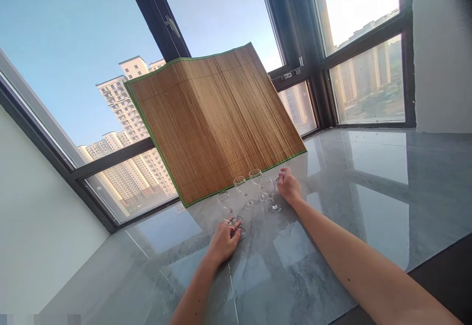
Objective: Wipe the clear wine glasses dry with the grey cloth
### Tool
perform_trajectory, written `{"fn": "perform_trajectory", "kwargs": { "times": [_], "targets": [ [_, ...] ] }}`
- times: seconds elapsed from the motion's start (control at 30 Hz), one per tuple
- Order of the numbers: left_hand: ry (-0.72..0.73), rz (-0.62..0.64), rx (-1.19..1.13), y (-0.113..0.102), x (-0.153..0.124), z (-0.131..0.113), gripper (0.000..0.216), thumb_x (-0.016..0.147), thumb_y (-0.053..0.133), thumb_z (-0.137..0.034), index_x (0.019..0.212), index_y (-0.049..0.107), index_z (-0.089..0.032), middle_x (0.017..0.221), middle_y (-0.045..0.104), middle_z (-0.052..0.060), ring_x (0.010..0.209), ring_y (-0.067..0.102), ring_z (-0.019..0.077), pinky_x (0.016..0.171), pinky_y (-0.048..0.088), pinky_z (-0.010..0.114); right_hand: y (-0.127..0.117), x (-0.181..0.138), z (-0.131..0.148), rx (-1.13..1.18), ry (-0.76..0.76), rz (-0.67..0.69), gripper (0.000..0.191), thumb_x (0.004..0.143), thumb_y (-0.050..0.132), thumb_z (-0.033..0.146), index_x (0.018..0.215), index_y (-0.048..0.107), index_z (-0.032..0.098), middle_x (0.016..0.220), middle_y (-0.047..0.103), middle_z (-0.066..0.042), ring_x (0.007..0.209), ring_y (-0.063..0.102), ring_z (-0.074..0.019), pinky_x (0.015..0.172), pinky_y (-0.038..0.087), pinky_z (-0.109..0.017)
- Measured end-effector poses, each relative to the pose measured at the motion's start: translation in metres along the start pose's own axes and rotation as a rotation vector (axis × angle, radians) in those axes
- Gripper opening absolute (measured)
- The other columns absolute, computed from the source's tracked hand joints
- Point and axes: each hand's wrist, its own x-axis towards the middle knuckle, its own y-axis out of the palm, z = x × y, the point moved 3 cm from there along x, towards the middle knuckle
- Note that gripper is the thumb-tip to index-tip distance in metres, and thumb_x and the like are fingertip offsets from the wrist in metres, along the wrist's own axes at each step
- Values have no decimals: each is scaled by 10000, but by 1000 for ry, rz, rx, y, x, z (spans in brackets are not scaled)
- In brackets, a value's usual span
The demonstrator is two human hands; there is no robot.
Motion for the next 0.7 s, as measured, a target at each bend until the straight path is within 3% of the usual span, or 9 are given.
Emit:
{"fn": "perform_trajectory", "kwargs": {
  "times": [0.27,0.7],
  "targets": [
    [-68,-37,19,-12,-5,41,456,901,463,-387,1293,627,-221,1425,534,100,1388,404,252,1152,289,418,0,0,0,-15,11,5,391,982,306,325,1292,488,172,1026,694,-131,909,643,-242,751,401,-310],
    [-276,-191,-32,-46,-26,131,425,825,538,-318,1212,683,-219,1408,548,59,1411,374,223,1178,237,374,1,0,-1,-26,2,-5,373,984,315,319,1282,486,172,1037,699,-128,909,644,-241,734,388,-303]
  ]
}}
